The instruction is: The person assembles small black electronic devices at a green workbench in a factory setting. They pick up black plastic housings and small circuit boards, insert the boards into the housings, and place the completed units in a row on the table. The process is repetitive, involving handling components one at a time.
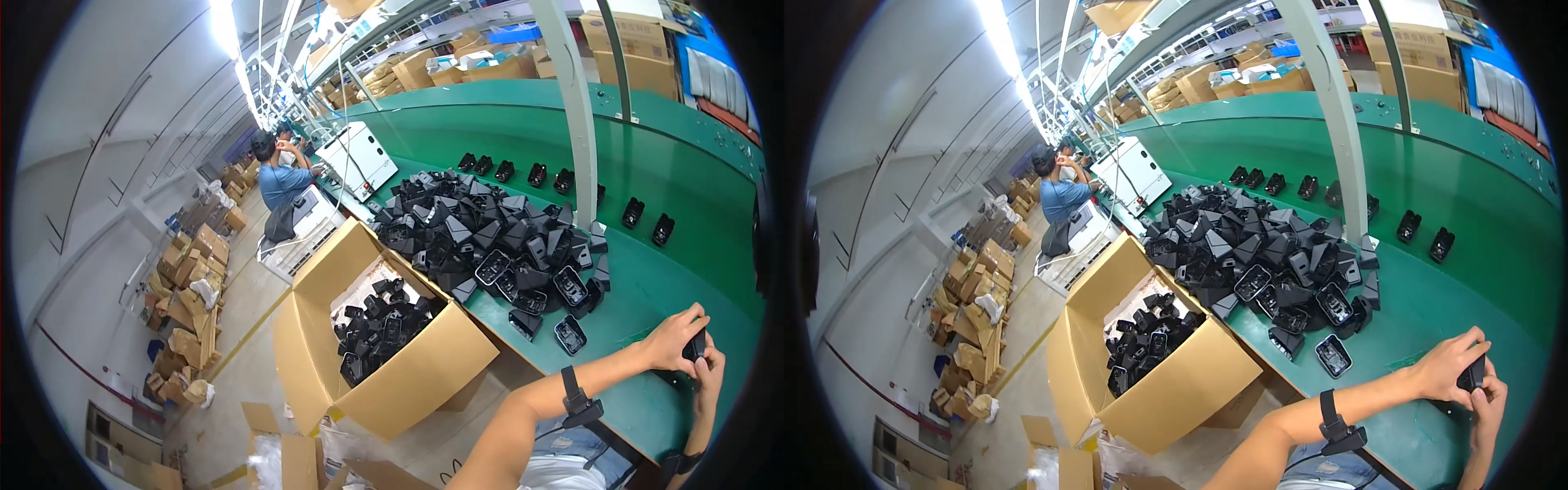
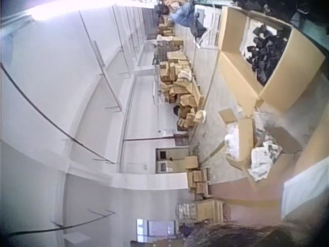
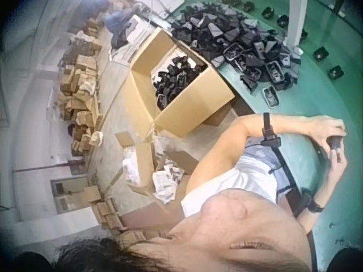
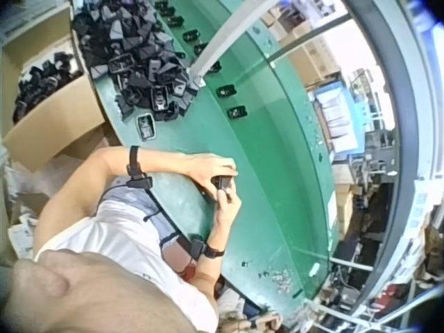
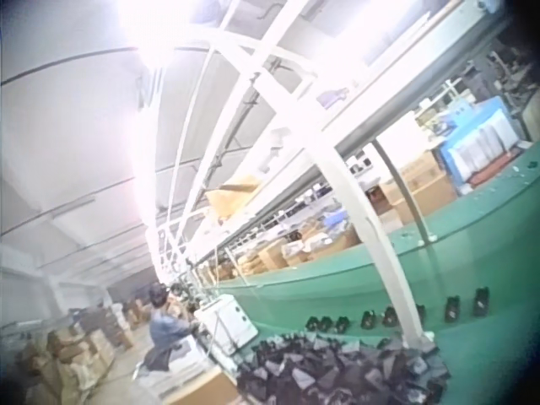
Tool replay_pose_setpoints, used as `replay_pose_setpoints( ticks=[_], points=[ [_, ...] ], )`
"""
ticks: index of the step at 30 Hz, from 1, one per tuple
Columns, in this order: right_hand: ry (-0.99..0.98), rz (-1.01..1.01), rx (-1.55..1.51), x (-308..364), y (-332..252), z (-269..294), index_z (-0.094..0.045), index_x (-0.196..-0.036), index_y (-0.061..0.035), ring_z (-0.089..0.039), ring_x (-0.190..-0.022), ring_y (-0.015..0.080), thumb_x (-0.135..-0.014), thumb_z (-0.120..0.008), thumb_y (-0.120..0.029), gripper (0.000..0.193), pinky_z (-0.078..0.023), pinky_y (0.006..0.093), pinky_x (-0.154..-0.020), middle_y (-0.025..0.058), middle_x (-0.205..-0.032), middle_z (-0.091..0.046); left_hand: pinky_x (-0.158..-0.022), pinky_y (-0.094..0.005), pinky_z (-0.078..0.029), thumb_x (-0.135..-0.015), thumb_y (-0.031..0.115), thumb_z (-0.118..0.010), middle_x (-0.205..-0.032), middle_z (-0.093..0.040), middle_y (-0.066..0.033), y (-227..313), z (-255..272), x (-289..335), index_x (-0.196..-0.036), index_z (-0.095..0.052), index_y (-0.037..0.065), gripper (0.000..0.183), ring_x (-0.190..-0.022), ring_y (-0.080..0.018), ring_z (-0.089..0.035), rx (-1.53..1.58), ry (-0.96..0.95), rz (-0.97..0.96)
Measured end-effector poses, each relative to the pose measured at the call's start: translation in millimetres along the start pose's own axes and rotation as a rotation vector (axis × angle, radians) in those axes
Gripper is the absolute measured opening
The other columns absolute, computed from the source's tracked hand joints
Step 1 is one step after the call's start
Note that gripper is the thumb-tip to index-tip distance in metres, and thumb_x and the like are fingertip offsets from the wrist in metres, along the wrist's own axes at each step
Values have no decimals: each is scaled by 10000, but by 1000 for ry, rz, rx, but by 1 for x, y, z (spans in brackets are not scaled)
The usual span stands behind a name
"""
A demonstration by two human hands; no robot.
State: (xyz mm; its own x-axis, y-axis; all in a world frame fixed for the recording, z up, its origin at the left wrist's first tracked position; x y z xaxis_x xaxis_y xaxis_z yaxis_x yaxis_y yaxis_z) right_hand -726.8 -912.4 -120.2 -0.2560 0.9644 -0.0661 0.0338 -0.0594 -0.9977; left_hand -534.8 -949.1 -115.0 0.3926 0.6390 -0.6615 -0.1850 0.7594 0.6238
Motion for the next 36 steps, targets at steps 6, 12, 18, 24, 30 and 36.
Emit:
replay_pose_setpoints(
  ticks=[6,12,18,24,30,36],
  points=[
    [1,9,-6,-15,-16,-2,-603,-770,-22,-569,-1151,211,-854,-725,-316,329,-434,358,-963,230,-1386,-562,-933,-475,-462,-631,392,-856,-1242,-488,-220,16,14,-2,-1294,-501,-102,899,-1110,-407,-535,-238,22,97],
    [123,423,768,-98,-43,6,-662,-815,95,-610,-1081,322,-706,-719,-117,245,-440,400,-987,210,-1408,-545,-995,-464,-402,-837,229,-706,-1282,-502,-199,73,100,56,-1255,-537,5,503,-1217,-392,-468,-598,215,216],
    [117,365,1071,-170,5,5,-718,-797,55,-622,-1107,430,-590,-831,-119,293,-490,437,-971,268,-1339,-577,-954,-468,-417,-807,190,-745,-1293,-531,-140,90,137,140,-1194,-626,66,423,-1214,-362,-482,-842,398,463],
    [63,387,1176,-191,1,-22,-711,-738,-28,-576,-1119,368,-621,-847,-186,239,-489,427,-965,199,-1262,-604,-990,-489,-413,-782,270,-799,-1374,-477,-184,71,134,161,-1226,-627,76,514,-1221,-401,-470,-921,397,564],
    [-20,364,1235,-208,-3,-22,-733,-849,-78,-566,-1186,381,-719,-837,-336,307,-484,450,-989,188,-1320,-584,-1005,-484,-432,-693,228,-893,-1304,-483,-227,58,135,157,-956,-655,48,398,-1192,-419,-502,-798,395,502],
    [38,359,1127,-160,-28,-17,-727,-1029,-77,-581,-1189,328,-809,-768,-292,310,-492,442,-991,161,-1374,-550,-903,-478,-477,-662,195,-918,-1258,-468,-197,56,134,158,-840,-591,27,409,-1055,-392,-556,-758,407,500]
  ],
)
Point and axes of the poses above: each hand's wrist, its own x-axis away from the middle knuckle, its own z-axis out of the back of the hand, y = z × x, the point moved 2 cm from there along -x, towards the middle knuckle
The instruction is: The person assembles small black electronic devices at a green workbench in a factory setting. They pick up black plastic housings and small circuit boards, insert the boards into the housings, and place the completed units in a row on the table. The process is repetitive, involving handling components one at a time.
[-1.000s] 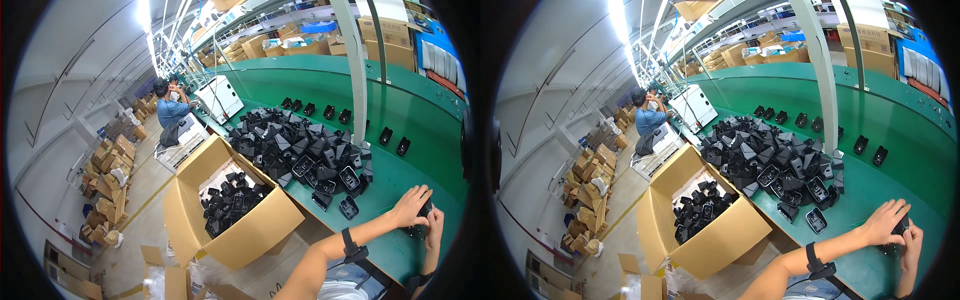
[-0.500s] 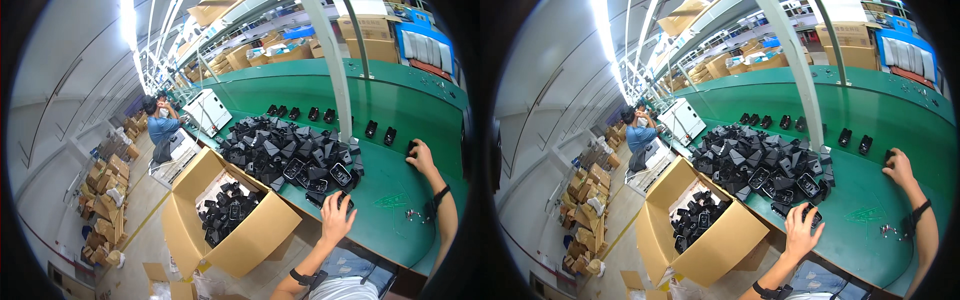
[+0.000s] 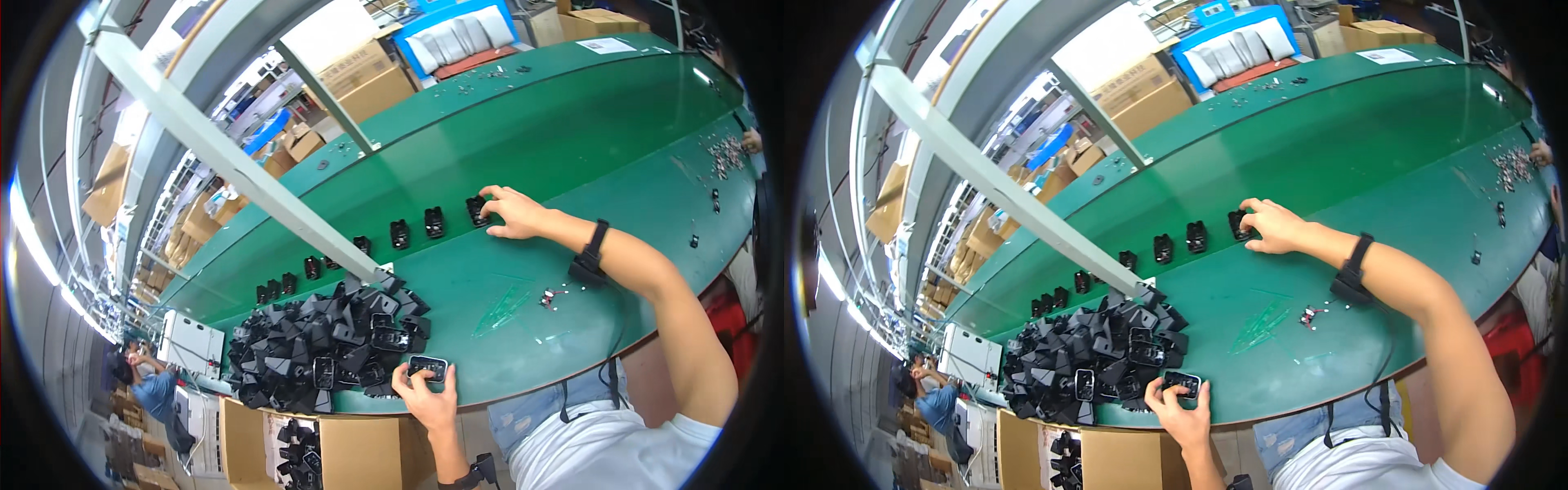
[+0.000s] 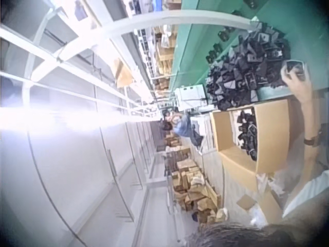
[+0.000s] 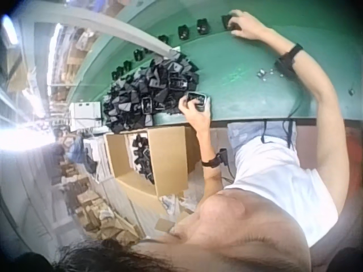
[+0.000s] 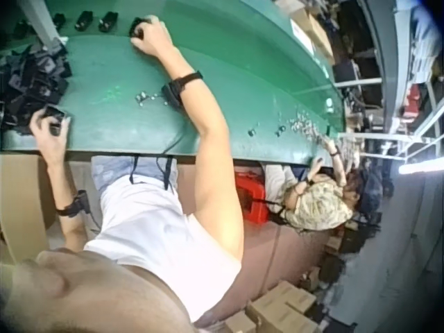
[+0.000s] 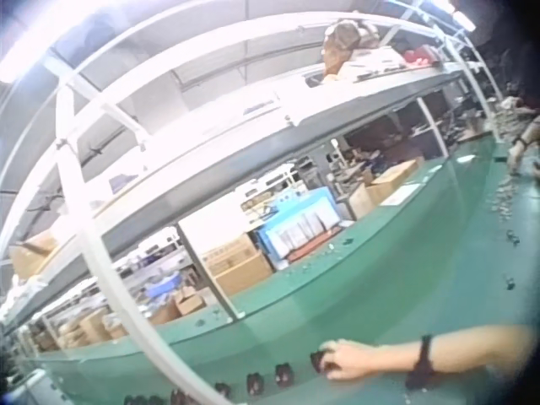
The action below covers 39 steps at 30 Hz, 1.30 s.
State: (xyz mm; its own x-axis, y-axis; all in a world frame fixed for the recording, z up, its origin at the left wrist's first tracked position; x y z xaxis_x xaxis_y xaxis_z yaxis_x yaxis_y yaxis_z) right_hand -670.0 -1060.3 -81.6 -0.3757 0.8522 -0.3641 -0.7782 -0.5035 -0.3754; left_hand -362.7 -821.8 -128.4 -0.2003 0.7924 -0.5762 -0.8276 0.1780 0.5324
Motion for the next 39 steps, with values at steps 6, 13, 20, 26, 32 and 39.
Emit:
replay_pose_setpoints(
  ticks=[6,13,20,26,32,39],
  points=[
    [-338,35,-210,99,-28,68,-689,-1098,-81,-712,-811,242,-815,-753,-200,314,-569,386,-741,94,-992,-716,-951,-429,-441,-721,90,-842,-1329,-517,-237,24,2,-6,-816,-552,45,308,-1161,-373,-552,230,-148,37],
    [-337,180,-144,146,-53,46,-683,-1148,-154,-628,-1015,267,-846,-682,-118,305,-556,396,-834,67,-1163,-603,-972,-444,-442,-667,83,-855,-1227,-533,-236,90,-37,-54,-931,-529,33,422,-1166,-368,-552,431,-341,-216],
    [-366,48,-235,136,-51,32,-691,-1022,-94,-659,-893,313,-824,-685,-144,204,-561,434,-784,117,-1030,-624,-897,-385,-496,-686,119,-845,-1203,-530,-195,126,-99,-102,-1109,-520,17,543,-1087,-319,-573,514,-552,-410],
    [-145,-299,-761,137,-25,23,-647,-1047,-22,-699,-736,160,-834,-725,-92,237,-559,292,-647,110,-941,-695,-963,-378,-506,-665,144,-891,-1227,-570,-164,128,-143,-103,-1314,-448,32,794,-1124,-269,-609,609,-650,-185],
    [56,-342,-1014,147,-12,29,-631,-993,-18,-648,-800,65,-909,-702,-87,130,-542,239,-684,71,-985,-731,-967,-391,-517,-631,167,-933,-1231,-590,-177,123,-149,-96,-1363,-392,31,921,-1138,-278,-618,573,-682,-212],
    [166,-315,-1091,145,-24,38,-654,-985,-17,-651,-895,97,-918,-697,-95,112,-547,263,-753,119,-1112,-707,-966,-393,-510,-624,209,-951,-1205,-594,-161,123,-144,-95,-1343,-396,28,926,-1112,-261,-618,662,-768,-141]
  ],
)
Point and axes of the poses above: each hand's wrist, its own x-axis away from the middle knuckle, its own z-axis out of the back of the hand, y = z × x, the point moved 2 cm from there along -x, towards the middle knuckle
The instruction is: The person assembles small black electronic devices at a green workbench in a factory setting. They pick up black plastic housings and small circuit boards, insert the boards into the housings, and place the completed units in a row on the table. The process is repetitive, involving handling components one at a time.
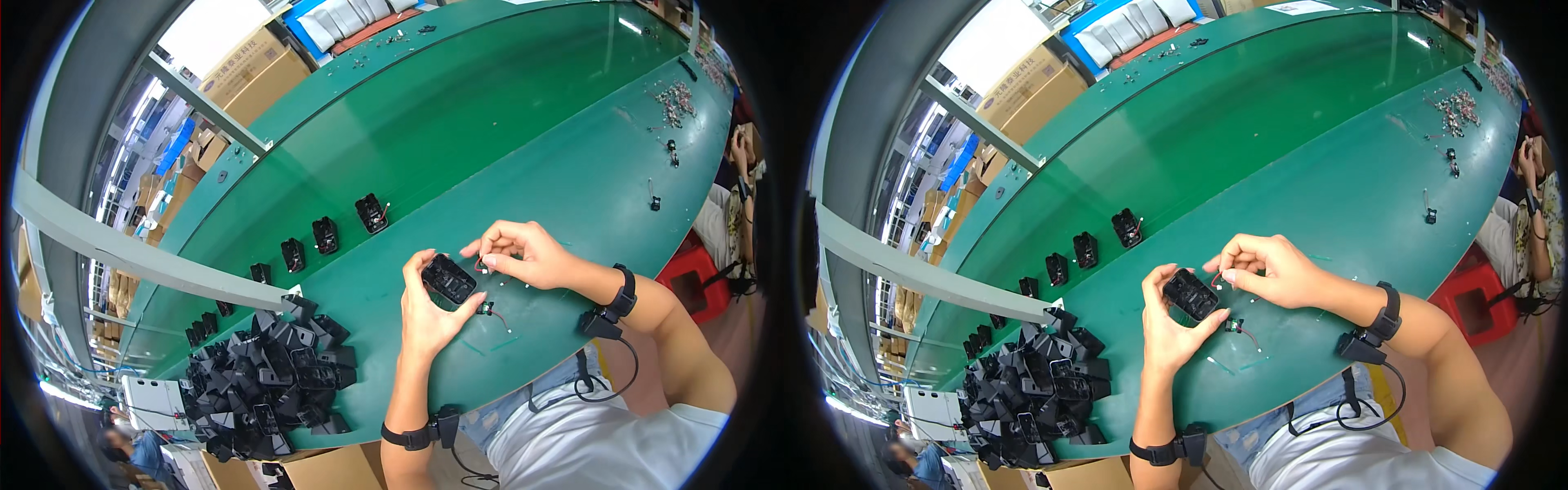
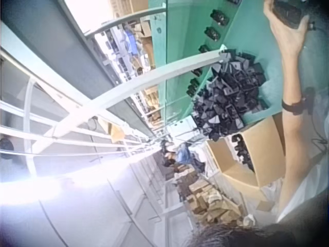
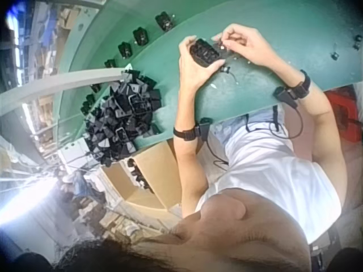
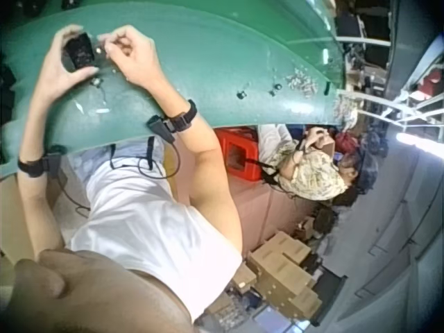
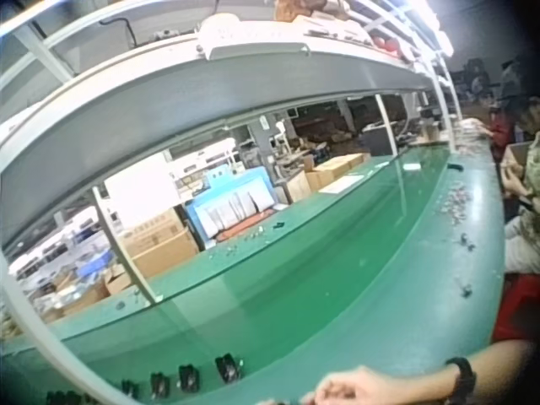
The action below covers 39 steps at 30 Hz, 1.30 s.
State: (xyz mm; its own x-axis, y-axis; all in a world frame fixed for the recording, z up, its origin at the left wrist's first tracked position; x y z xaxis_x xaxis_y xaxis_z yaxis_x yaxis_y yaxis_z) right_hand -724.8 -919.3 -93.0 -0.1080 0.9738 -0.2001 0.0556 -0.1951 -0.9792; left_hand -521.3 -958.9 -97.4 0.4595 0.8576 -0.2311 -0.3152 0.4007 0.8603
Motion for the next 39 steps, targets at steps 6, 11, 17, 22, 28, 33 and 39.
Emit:
replay_pose_setpoints(
  ticks=[6,11,17,22,28,33,39],
  points=[
    [-26,206,308,2,-14,1,-714,-923,-27,-667,-927,172,-878,-720,-66,61,-543,298,-765,106,-1120,-700,-950,-376,-508,-628,175,-935,-1175,-559,-128,2,-6,0,-1309,-441,26,855,-1065,-232,-597,-31,-23,-120],
    [-93,465,453,5,-21,0,-719,-906,-26,-681,-902,270,-822,-754,-41,91,-563,351,-775,85,-1010,-726,-892,-338,-490,-613,118,-921,-1202,-577,-124,9,-10,-1,-1386,-417,23,927,-1076,-213,-592,174,-128,-25],
    [-168,628,557,7,-20,-8,-713,-885,-12,-700,-833,232,-783,-768,-14,117,-585,331,-726,78,-1008,-723,-850,-325,-519,-621,194,-960,-1200,-643,-134,-8,-13,0,-1378,-447,18,931,-1063,-218,-637,340,-215,4],
    [-113,616,635,15,-19,-11,-712,-880,-38,-691,-772,182,-769,-763,-12,125,-580,290,-625,54,-1023,-679,-832,-316,-531,-636,160,-945,-1194,-643,-127,-8,-15,-1,-1356,-470,4,877,-1062,-211,-640,347,-232,-9],
    [-27,485,548,17,-14,-18,-691,-903,-12,-675,-793,208,-811,-726,-5,98,-576,316,-683,78,-1024,-635,-843,-330,-533,-640,130,-936,-1216,-630,-130,-11,-16,0,-1366,-461,-6,878,-1088,-214,-631,347,-192,-22],
    [-1,552,479,18,-15,-17,-685,-904,-19,-677,-806,209,-819,-721,-7,93,-575,314,-693,76,-1005,-649,-866,-341,-527,-634,104,-932,-1221,-628,-126,-5,-16,1,-1377,-459,3,887,-1107,-215,-622,516,-243,2],
    [-96,583,497,14,-17,-13,-667,-898,-18,-681,-867,259,-793,-745,-4,131,-578,348,-748,84,-988,-678,-1048,-361,-453,-604,93,-945,-1290,-559,-141,-4,-11,1,-1378,-435,-30,935,-1221,-225,-561,494,-305,70]
  ],
)
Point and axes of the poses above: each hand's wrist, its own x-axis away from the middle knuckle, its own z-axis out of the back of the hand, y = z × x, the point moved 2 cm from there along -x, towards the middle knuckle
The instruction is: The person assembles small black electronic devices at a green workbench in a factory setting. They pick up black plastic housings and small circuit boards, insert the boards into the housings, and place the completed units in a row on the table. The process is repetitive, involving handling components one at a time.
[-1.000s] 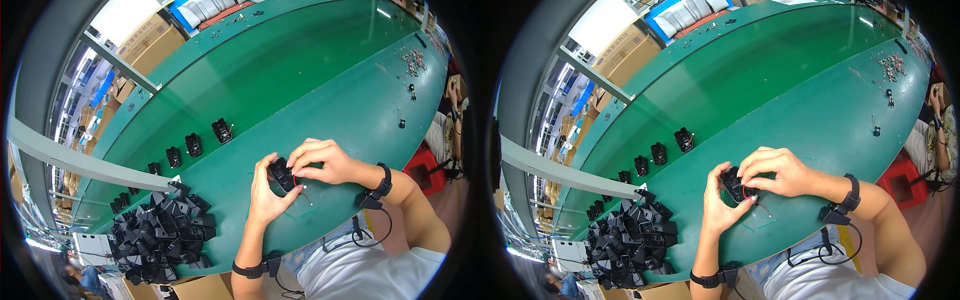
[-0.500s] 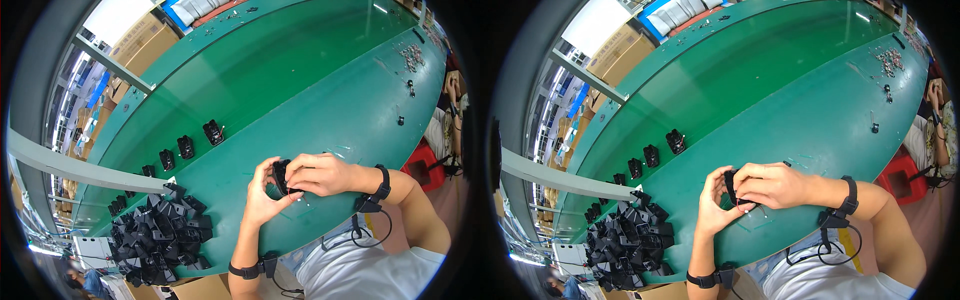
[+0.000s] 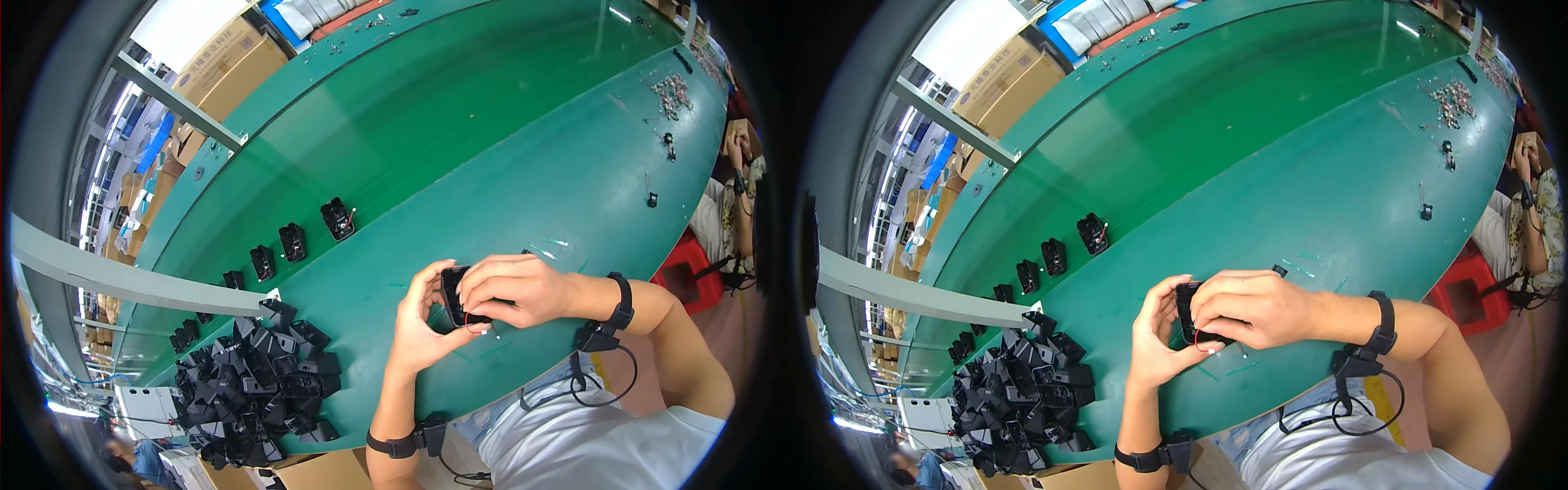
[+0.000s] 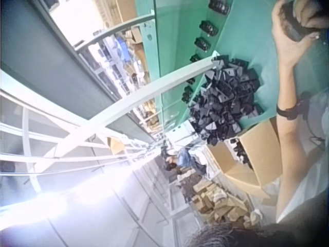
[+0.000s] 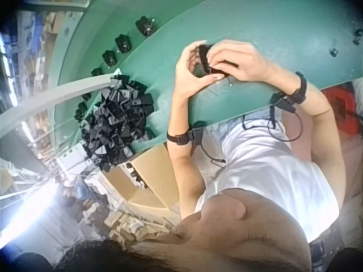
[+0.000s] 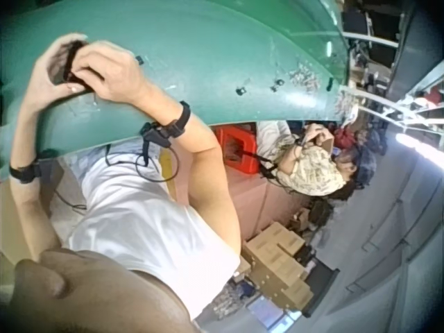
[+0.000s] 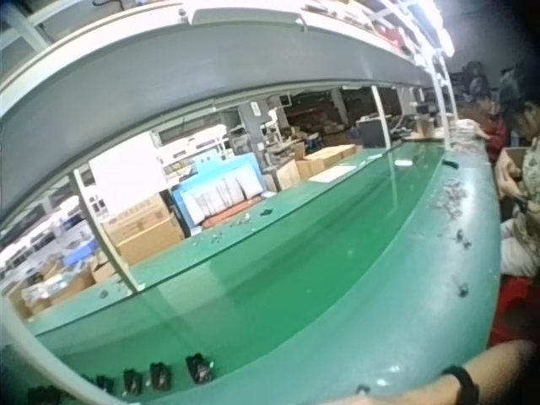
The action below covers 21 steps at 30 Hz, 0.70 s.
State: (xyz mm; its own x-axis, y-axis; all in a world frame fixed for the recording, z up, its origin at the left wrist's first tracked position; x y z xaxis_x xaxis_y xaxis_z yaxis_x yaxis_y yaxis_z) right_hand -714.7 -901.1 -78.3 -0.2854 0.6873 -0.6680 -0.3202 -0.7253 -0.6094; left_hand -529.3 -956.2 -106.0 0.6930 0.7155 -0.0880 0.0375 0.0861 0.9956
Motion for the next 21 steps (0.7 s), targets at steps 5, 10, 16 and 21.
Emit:
replay_pose_setpoints(
  ticks=[5,10,16,21],
  points=[
    [-20,64,106,-1,1,4,-680,-903,0,-686,-938,287,-761,-771,4,169,-583,368,-788,87,-970,-694,-993,-343,-483,-604,96,-945,-1289,-565,-133,-1,2,1,-1382,-444,-27,934,-1181,-211,-583,-110,-4,32],
    [-60,54,99,1,0,1,-670,-908,6,-668,-948,294,-773,-726,18,147,-571,366,-800,95,-978,-680,-916,-322,-501,-609,99,-944,-1283,-577,-125,-2,3,1,-1382,-459,-29,921,-1131,-195,-601,-209,-23,-8],
    [-41,-77,91,2,5,5,-689,-1042,-17,-635,-1091,317,-750,-691,-8,293,-548,404,-899,130,-1195,-645,-877,-301,-496,-611,114,-937,-1252,-581,-99,6,4,-2,-1384,-485,-31,907,-1091,-181,-603,-354,90,-36],
    [-139,-253,-161,1,4,4,-659,-1157,-21,-562,-1193,354,-765,-705,-54,396,-482,427,-1000,183,-1359,-516,-732,-314,-513,-600,202,-920,-1196,-580,-133,11,6,-3,-1383,-550,27,884,-957,-211,-622,-480,262,-203]
  ],
)
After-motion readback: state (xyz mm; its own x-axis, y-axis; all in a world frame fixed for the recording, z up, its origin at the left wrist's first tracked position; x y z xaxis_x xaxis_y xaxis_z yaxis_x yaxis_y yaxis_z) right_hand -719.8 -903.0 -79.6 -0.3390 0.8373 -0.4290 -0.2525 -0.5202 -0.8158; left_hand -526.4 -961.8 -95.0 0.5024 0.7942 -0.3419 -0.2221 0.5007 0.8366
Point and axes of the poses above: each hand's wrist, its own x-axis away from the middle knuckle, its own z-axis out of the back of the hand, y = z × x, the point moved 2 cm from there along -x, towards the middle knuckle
